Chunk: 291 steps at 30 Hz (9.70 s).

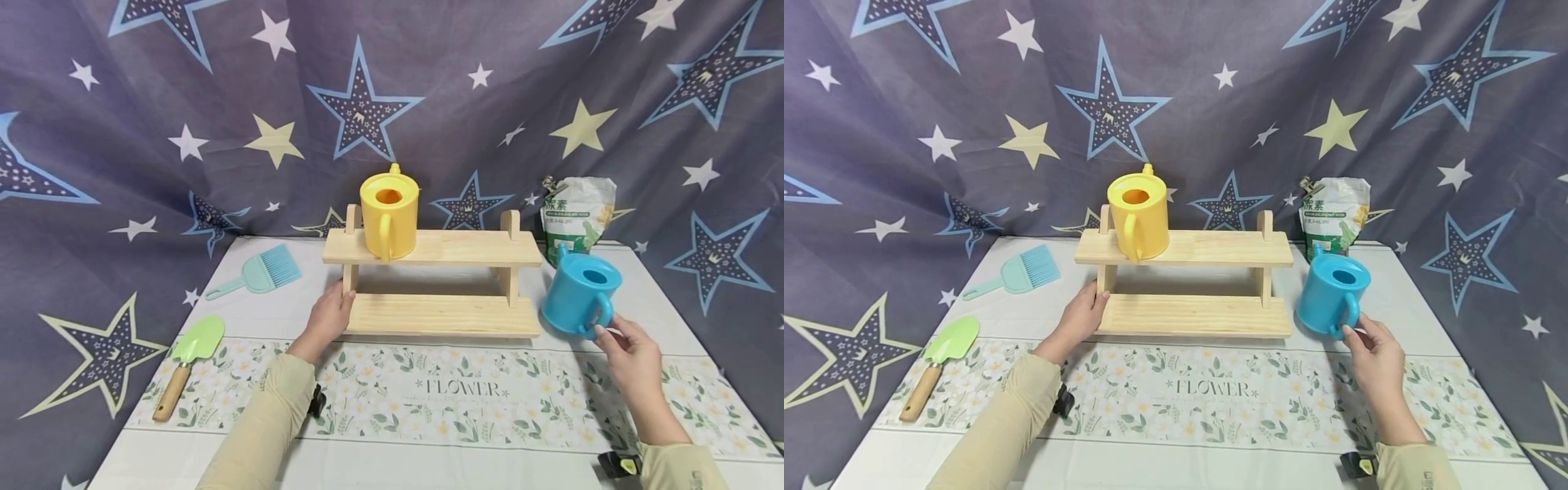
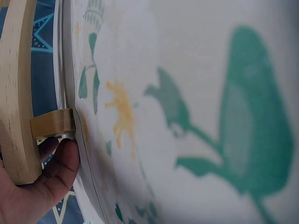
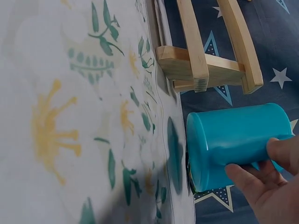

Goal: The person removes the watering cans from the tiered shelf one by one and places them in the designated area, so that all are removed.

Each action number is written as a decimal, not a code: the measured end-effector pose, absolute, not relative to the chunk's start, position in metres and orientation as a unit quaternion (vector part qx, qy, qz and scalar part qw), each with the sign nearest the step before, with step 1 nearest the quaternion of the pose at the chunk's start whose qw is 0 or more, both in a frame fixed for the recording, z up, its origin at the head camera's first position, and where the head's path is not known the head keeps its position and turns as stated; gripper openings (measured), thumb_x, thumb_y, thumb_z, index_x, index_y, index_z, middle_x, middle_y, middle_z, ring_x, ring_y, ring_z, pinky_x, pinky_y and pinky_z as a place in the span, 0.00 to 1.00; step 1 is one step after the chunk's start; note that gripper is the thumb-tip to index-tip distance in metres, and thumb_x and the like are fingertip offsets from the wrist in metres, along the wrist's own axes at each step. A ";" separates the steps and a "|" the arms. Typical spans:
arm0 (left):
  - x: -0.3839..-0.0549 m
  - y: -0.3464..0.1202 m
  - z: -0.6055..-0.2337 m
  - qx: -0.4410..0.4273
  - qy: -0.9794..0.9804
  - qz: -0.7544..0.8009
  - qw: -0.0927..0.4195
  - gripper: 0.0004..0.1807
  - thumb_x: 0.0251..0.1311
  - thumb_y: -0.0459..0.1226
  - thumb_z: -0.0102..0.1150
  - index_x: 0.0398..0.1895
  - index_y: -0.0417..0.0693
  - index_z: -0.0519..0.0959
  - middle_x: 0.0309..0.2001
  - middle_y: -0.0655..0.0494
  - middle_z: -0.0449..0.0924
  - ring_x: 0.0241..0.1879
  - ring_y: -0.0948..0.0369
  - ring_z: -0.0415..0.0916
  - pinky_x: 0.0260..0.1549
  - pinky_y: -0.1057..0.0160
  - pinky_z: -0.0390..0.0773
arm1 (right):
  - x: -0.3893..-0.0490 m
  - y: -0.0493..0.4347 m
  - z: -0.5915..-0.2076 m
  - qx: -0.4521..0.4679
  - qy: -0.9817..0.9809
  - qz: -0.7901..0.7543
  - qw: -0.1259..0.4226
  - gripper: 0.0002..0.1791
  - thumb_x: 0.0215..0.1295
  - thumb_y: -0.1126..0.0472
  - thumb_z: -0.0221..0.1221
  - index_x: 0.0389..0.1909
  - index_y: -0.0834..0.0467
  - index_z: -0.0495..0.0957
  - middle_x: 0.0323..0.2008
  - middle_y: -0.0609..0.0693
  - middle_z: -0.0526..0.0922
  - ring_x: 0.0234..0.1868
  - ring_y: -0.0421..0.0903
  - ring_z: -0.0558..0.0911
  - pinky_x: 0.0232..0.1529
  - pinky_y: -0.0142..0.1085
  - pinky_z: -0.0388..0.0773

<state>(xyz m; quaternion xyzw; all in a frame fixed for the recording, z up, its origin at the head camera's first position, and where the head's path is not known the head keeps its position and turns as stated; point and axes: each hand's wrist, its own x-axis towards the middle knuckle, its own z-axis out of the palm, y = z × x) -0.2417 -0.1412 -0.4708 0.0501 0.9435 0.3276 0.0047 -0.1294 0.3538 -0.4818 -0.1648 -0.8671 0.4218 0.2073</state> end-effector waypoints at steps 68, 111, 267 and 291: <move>-0.242 -0.141 -0.475 0.033 0.939 0.343 0.003 0.27 0.76 0.44 0.40 0.70 0.37 0.61 0.57 0.41 0.72 0.55 0.46 0.74 0.56 0.45 0.72 | -0.119 0.260 -0.376 -0.025 -0.844 0.483 0.231 0.22 0.66 0.58 0.64 0.59 0.61 0.77 0.51 0.51 0.82 0.47 0.28 0.78 0.46 0.17 0.72; -0.242 -0.141 -0.474 0.044 0.943 0.328 -0.013 0.24 0.77 0.43 0.39 0.66 0.35 0.65 0.50 0.42 0.74 0.48 0.47 0.76 0.50 0.47 0.75 | -0.193 0.136 -0.355 0.159 -0.773 0.610 0.065 0.22 0.64 0.60 0.66 0.57 0.63 0.77 0.55 0.58 0.80 0.53 0.52 0.82 0.49 0.34 0.80; -0.241 -0.141 -0.475 0.049 0.939 0.339 0.000 0.27 0.77 0.45 0.38 0.70 0.36 0.61 0.63 0.38 0.68 0.63 0.43 0.67 0.62 0.42 0.66 | -0.124 0.258 -0.358 0.121 -0.848 0.436 0.276 0.19 0.65 0.73 0.60 0.56 0.67 0.74 0.45 0.60 0.82 0.42 0.22 0.79 0.42 0.17 0.75; -0.241 -0.139 -0.471 0.040 0.940 0.339 0.009 0.28 0.77 0.45 0.38 0.71 0.36 0.60 0.64 0.38 0.66 0.64 0.42 0.66 0.62 0.41 0.65 | -0.106 0.302 -0.354 0.068 -0.850 0.421 0.311 0.19 0.65 0.74 0.59 0.56 0.67 0.75 0.42 0.34 0.80 0.41 0.23 0.80 0.42 0.15 0.73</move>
